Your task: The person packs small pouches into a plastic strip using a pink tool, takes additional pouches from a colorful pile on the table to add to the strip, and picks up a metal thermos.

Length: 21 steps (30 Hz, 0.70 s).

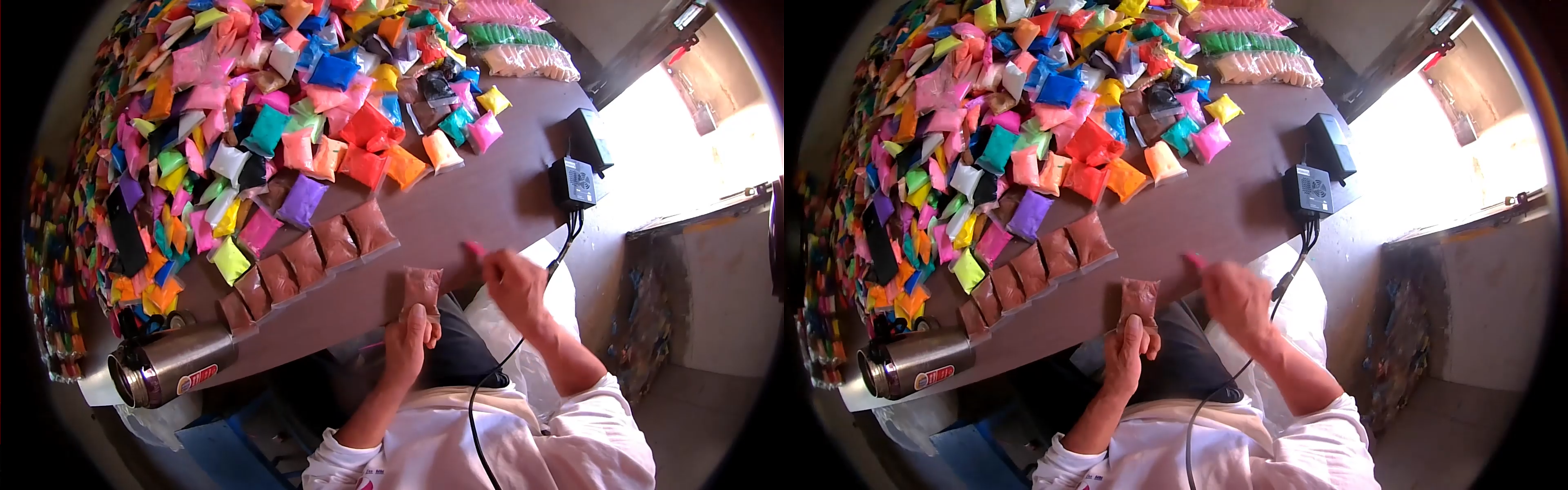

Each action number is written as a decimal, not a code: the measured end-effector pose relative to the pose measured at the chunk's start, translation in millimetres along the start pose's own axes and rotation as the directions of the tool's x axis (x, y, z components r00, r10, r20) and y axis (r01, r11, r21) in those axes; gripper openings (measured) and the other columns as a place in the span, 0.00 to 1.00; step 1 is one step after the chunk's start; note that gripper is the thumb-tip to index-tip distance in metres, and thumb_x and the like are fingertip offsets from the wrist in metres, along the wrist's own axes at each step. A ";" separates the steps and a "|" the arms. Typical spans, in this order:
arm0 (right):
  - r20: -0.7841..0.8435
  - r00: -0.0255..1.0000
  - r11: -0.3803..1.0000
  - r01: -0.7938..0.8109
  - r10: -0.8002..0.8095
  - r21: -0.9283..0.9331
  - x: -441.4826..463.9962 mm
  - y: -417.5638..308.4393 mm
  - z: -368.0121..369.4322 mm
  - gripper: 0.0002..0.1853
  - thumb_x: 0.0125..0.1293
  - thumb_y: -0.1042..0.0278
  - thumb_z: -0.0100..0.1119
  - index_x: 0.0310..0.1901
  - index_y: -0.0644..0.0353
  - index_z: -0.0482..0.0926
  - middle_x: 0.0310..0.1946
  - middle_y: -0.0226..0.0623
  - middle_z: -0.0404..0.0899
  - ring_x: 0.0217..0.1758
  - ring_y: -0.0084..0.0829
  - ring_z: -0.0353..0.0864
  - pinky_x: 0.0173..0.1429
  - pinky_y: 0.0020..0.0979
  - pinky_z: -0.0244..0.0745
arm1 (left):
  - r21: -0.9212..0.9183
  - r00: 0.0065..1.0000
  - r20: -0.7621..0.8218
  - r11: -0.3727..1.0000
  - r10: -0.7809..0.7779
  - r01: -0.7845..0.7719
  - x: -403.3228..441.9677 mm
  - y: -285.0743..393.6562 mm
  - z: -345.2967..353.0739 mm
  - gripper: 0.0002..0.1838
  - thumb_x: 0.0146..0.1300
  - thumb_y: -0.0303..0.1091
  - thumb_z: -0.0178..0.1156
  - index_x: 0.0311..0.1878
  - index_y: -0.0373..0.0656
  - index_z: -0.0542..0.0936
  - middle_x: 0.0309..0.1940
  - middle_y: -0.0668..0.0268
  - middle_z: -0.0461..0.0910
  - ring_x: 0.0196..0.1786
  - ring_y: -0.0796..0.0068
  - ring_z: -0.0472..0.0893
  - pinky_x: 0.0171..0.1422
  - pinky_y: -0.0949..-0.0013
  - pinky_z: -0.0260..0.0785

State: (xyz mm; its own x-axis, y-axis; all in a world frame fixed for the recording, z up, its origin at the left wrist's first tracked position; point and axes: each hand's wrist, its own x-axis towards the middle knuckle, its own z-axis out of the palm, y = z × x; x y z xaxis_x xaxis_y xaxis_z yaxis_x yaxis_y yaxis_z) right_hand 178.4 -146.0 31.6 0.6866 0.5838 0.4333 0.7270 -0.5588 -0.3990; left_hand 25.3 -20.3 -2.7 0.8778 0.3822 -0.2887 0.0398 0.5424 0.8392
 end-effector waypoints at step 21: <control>-0.032 0.999 0.999 -0.012 0.011 -0.030 10.9 13.2 -19.4 0.08 0.55 0.77 0.59 0.24 0.58 0.71 0.18 0.37 0.73 0.21 0.37 0.77 0.23 0.34 0.69 | 0.022 1.000 -0.019 1.000 -0.012 0.012 3.4 0.8 12.9 0.27 0.72 0.48 0.46 0.17 0.42 0.63 0.15 0.67 0.67 0.21 0.79 0.68 0.26 0.75 0.59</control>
State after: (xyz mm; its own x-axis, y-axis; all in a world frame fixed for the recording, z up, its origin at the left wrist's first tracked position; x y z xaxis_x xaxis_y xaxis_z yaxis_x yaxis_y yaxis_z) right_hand 195.3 -158.3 46.7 0.6938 0.5584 0.4548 0.7182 -0.5829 -0.3800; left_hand 34.5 -28.2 3.0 0.8683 0.3895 -0.3072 0.0612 0.5304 0.8455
